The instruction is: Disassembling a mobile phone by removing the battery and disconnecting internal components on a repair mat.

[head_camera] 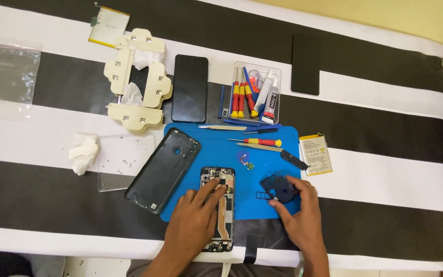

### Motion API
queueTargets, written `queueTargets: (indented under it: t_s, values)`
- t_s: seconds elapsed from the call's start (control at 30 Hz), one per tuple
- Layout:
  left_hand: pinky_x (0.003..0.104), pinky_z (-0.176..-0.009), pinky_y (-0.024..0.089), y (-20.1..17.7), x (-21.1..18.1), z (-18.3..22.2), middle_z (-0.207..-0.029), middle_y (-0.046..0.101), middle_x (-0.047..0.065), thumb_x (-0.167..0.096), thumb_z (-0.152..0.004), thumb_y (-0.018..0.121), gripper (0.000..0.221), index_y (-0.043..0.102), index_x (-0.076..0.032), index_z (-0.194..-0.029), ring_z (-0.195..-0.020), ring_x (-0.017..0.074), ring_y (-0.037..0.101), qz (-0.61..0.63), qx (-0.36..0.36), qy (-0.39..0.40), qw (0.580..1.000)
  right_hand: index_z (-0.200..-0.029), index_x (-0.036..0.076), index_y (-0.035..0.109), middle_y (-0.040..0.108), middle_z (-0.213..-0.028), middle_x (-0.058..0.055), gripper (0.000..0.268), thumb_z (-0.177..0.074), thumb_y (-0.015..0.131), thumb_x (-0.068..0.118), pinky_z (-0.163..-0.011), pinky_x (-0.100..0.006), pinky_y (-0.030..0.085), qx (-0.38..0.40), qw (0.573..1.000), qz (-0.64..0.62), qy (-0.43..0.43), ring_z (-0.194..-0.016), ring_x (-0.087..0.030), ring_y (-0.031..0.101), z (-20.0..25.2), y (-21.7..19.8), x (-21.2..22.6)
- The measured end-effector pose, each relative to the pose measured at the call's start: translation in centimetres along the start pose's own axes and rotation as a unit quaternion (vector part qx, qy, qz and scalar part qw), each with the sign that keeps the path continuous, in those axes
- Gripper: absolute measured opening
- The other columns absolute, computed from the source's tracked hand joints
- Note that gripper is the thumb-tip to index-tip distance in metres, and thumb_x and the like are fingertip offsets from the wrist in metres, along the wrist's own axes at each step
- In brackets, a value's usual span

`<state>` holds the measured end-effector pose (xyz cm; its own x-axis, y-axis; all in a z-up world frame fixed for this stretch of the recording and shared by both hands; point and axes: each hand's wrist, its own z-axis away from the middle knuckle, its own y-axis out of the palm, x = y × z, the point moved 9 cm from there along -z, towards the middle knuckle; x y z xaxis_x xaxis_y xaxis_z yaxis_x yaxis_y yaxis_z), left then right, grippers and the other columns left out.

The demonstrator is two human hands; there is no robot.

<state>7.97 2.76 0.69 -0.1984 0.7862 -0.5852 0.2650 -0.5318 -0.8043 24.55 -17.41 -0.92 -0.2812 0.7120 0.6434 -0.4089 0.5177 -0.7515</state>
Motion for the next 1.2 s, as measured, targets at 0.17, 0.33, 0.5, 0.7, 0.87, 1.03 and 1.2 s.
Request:
queueTargets:
  t_s: [0.17,0.33,0.5,0.7,0.87,1.03,1.2]
  values:
    - [0.047,-0.075,0.05,0.4,0.2,0.1,-0.152,0.052,0.006,-0.013,-0.097,0.056,0.047,0.057,-0.013,-0.144,-0.095,0.03,0.056,-0.003,0.004,-0.002,1.0,-0.125,0.019,0.072,0.068,-0.102,-0.001,0.039,-0.087,0.078,0.016,-0.085,-0.027,0.048,-0.064,0.988,-0.123,0.064,-0.098,-0.012,0.063,0.3,-1.2,-2.3]
    - [0.049,-0.076,0.051,0.3,0.5,0.2,-0.149,0.049,0.01,-0.012,-0.097,0.059,0.044,0.058,-0.014,-0.141,-0.098,0.0318,0.056,0.014,-0.002,-0.014,1.0,-0.121,0.007,0.073,0.065,-0.099,-0.005,0.033,-0.089,0.077,0.007,-0.084,-0.025,0.05,-0.119,0.966,-0.225,0.043,-0.094,-0.012,0.06,0.3,-2.0,-2.4]
    - [0.045,-0.066,0.055,-1.3,0.1,0.5,-0.137,0.055,0.008,-0.003,-0.095,0.058,0.042,0.06,-0.01,-0.136,-0.092,0.0313,0.056,0.035,-0.056,-0.01,0.998,-0.118,0.005,0.078,0.07,-0.097,-0.005,0.03,-0.087,0.078,0.003,-0.087,-0.024,0.051,-0.165,0.952,-0.242,0.083,-0.092,-0.011,0.059,0.4,-3.2,0.1]
    - [0.051,-0.066,0.062,-1.5,0.4,1.5,-0.148,0.047,0.01,-0.011,-0.096,0.057,0.038,0.059,-0.012,-0.134,-0.11,0.0343,0.058,0.033,0.022,-0.089,0.995,-0.122,0.015,0.079,0.083,-0.105,-0.007,0.031,-0.092,0.069,0.009,-0.072,-0.026,0.062,-0.008,0.982,-0.179,0.06,-0.092,-0.013,0.076,-2.4,-1.1,6.9]
    - [0.052,-0.076,0.057,-1.0,1.0,2.5,-0.147,0.047,0.015,-0.013,-0.098,0.058,0.035,0.062,-0.009,-0.133,-0.111,0.0387,0.057,0.053,-0.017,-0.067,0.996,-0.117,0.015,0.081,0.076,-0.098,-0.002,0.028,-0.091,0.073,0.009,-0.065,-0.024,0.057,0.076,0.983,-0.166,-0.009,-0.065,-0.013,0.066,-4.8,3.0,10.6]
    - [0.053,-0.084,0.053,-0.9,1.1,3.0,-0.142,0.049,0.018,-0.011,-0.099,0.057,0.037,0.062,-0.007,-0.135,-0.11,0.0389,0.056,0.065,-0.041,-0.051,0.996,-0.115,0.01,0.081,0.071,-0.102,-0.003,0.025,-0.092,0.073,0.007,-0.063,-0.023,0.057,0.088,0.975,-0.196,-0.061,-0.059,-0.013,0.065,-5.1,4.8,11.2]
    - [0.052,-0.086,0.053,-0.6,1.2,2.9,-0.143,0.05,0.018,-0.013,-0.098,0.059,0.038,0.061,-0.006,-0.135,-0.116,0.039,0.055,0.066,-0.032,-0.046,0.996,-0.117,0.008,0.08,0.068,-0.099,-0.004,0.028,-0.091,0.074,0.005,-0.059,-0.023,0.056,0.076,0.971,-0.225,-0.043,-0.056,-0.012,0.062,-4.8,5.1,10.8]
